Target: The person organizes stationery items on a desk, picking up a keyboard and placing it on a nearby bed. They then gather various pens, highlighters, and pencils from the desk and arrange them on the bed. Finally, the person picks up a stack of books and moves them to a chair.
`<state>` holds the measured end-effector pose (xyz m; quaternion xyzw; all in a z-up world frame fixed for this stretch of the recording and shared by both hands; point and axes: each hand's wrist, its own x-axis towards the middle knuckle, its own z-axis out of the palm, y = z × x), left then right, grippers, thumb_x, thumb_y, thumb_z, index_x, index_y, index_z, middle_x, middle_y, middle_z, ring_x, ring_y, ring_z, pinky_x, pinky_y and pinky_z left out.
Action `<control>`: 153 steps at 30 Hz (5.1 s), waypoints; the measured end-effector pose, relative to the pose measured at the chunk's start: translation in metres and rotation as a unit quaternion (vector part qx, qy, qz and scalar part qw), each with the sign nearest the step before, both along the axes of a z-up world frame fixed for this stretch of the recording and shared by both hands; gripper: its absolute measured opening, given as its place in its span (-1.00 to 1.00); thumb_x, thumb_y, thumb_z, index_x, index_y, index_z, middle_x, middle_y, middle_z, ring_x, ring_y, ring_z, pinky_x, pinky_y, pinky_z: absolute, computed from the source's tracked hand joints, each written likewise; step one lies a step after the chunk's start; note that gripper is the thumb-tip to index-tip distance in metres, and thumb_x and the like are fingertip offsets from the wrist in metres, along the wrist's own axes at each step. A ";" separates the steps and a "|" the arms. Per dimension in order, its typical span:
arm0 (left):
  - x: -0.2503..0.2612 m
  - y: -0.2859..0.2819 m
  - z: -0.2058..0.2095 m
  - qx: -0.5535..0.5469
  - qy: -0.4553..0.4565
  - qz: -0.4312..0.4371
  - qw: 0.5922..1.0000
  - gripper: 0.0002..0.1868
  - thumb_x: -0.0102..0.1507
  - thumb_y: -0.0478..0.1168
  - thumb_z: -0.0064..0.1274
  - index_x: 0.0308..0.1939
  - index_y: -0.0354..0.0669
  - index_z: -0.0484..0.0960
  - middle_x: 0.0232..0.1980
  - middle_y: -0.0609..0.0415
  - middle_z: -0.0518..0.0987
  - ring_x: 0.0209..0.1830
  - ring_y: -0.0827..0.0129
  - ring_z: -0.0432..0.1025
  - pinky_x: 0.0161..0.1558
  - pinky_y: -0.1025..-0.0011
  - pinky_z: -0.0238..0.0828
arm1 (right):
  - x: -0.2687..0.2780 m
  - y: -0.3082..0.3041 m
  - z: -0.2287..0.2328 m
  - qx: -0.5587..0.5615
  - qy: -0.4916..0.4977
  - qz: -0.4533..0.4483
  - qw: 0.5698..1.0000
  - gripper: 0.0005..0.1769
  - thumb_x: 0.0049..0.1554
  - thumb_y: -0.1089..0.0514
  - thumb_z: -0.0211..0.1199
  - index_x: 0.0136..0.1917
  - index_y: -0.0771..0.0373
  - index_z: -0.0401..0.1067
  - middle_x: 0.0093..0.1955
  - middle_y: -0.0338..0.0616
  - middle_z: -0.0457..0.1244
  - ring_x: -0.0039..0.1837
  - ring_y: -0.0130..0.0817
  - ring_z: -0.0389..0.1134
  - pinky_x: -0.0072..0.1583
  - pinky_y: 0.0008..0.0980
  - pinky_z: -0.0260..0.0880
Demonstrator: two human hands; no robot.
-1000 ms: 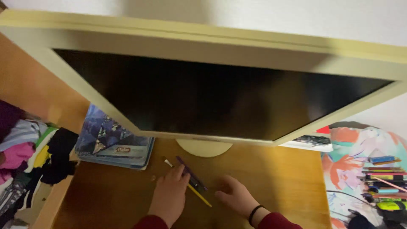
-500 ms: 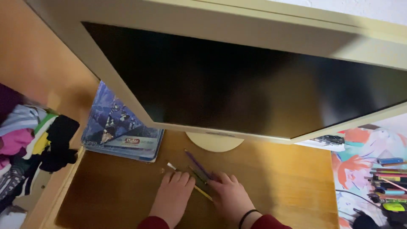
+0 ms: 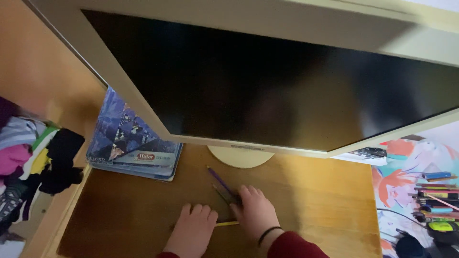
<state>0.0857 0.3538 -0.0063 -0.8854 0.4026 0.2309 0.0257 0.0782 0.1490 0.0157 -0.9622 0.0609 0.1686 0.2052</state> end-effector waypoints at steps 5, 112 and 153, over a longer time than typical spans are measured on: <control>-0.008 0.007 -0.014 0.001 0.021 -0.006 1.000 -0.76 0.28 -0.30 -0.06 0.02 -0.01 0.52 0.03 -0.07 0.49 0.03 -0.05 0.34 0.13 -0.12 0.11 | 0.019 0.018 -0.001 -0.036 0.018 -0.006 0.999 -0.61 0.09 -0.20 0.34 0.01 0.03 0.32 0.04 -0.15 0.28 0.11 0.01 0.32 -0.04 0.08 0.43; -0.101 -0.714 0.106 -0.097 0.355 0.279 0.887 -0.71 0.46 -0.05 -0.24 -0.30 0.04 0.49 -0.32 0.15 0.52 -0.36 0.31 0.36 -0.28 0.31 0.16 | -0.219 -0.645 -0.061 0.468 -0.092 -0.769 0.426 -0.83 0.21 -0.01 0.31 -0.03 0.09 0.50 -0.21 -0.17 0.38 -0.30 -0.27 0.35 -0.34 -0.26 0.26; -0.059 -0.500 0.072 -0.205 0.274 0.531 0.775 -0.75 0.31 -0.11 0.05 0.04 0.14 0.74 0.03 0.28 0.77 0.02 0.44 0.58 0.16 0.46 0.39 | -0.217 -0.535 -0.021 0.494 -0.056 -0.677 0.542 -0.82 0.19 0.15 0.26 0.00 0.30 0.52 -0.23 0.13 0.38 -0.32 -0.19 0.30 -0.33 -0.38 0.08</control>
